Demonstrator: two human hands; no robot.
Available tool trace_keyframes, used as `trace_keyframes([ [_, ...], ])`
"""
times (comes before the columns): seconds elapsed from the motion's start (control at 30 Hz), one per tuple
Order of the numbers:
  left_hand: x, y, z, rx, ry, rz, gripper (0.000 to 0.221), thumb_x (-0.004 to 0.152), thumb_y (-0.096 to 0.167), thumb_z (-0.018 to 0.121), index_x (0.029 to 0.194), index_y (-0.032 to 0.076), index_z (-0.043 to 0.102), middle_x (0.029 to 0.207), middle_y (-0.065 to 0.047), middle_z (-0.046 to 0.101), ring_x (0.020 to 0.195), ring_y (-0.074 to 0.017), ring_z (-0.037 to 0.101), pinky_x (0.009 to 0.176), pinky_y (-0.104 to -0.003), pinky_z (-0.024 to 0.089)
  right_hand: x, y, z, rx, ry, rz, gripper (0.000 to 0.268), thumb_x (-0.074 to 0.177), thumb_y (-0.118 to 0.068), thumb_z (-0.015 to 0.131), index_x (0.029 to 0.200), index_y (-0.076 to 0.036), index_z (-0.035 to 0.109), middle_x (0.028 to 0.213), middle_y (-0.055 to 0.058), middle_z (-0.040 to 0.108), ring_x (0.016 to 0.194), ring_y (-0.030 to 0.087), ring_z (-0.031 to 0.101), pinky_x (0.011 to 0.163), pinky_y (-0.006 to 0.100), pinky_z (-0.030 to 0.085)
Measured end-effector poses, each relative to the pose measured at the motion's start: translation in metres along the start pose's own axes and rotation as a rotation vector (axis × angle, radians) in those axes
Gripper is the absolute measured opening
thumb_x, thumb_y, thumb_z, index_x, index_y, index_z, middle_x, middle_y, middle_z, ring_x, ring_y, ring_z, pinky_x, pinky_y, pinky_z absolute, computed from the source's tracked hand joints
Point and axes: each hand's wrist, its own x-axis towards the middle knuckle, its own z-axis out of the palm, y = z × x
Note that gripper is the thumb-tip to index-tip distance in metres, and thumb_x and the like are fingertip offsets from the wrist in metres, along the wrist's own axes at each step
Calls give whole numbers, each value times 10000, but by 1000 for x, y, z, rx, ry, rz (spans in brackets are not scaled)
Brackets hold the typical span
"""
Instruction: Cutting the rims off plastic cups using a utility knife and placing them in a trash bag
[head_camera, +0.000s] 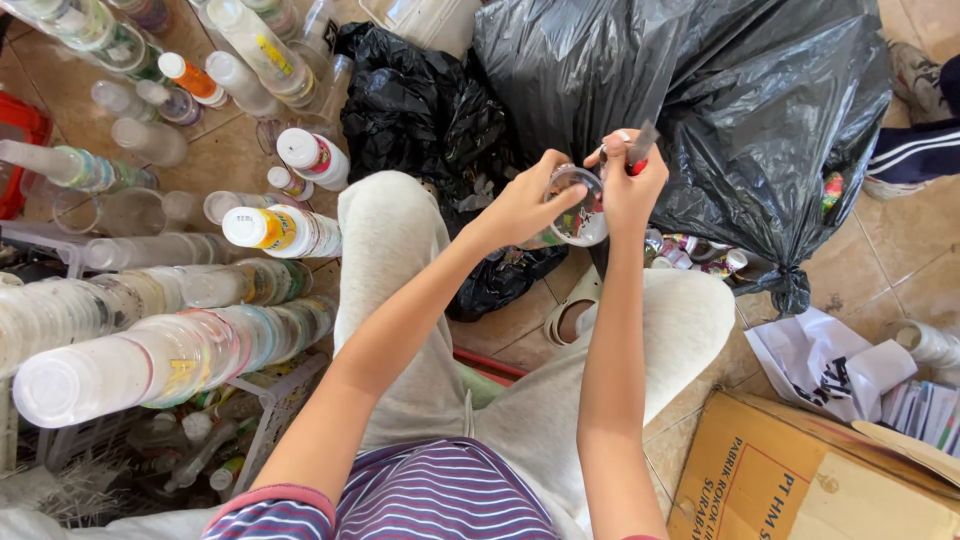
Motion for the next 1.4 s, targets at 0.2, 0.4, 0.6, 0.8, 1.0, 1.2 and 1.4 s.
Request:
trace_keyframes([
  [0.2,6,-2,19,-202,85,-128,360,1074,454,462,1289,254,670,1191,-109,743,1227,-355,638,1078,-495,465,-9,5,1,78,-23,4,202,1075,-191,648,959,-26,653,496,46,523,414,116,468,454,220,395],
  [0.4,-14,30,48,-271,402,36,269,1143,165,387,1206,158,648,1111,-82,771,1131,-292,700,1023,-452,512,-9,12,3,17,289,0,153,1039,-163,649,922,-64,644,484,40,475,409,118,477,455,229,402],
  [0.6,-15,17,71,-333,602,72,292,1168,159,329,1230,181,613,1157,-32,752,1112,-220,691,993,-417,520,7,36,-13,94,546,78,168,1020,-174,606,879,-84,617,437,86,506,339,160,521,374,262,436],
  [0.8,5,29,51,-340,825,116,286,1161,71,328,1210,135,603,1101,-73,722,1040,-248,693,975,-470,547,3,15,5,34,547,63,205,1015,-218,636,876,-67,652,456,59,506,375,113,501,385,231,404],
  [1.0,25,-11,-49,-332,1144,44,300,1114,217,333,1266,145,581,1223,-78,697,1097,-205,705,956,-370,633,2,4,-40,171,236,397,181,1035,-173,639,931,-26,626,719,15,589,475,40,443,410,209,321],
  [1.2,3,30,-49,-183,953,262,298,1136,281,363,1303,134,561,1231,-43,709,1079,-141,689,990,-297,562,-16,43,-18,95,-80,615,263,972,-280,727,1058,-45,646,691,19,634,546,99,611,470,210,465],
  [1.4,-3,50,-47,-183,847,314,260,1140,227,398,1289,100,570,1259,-7,726,791,-47,580,738,-201,483,-65,126,16,217,-198,929,320,900,-233,771,1127,-28,680,861,73,689,632,120,621,497,236,489],
])
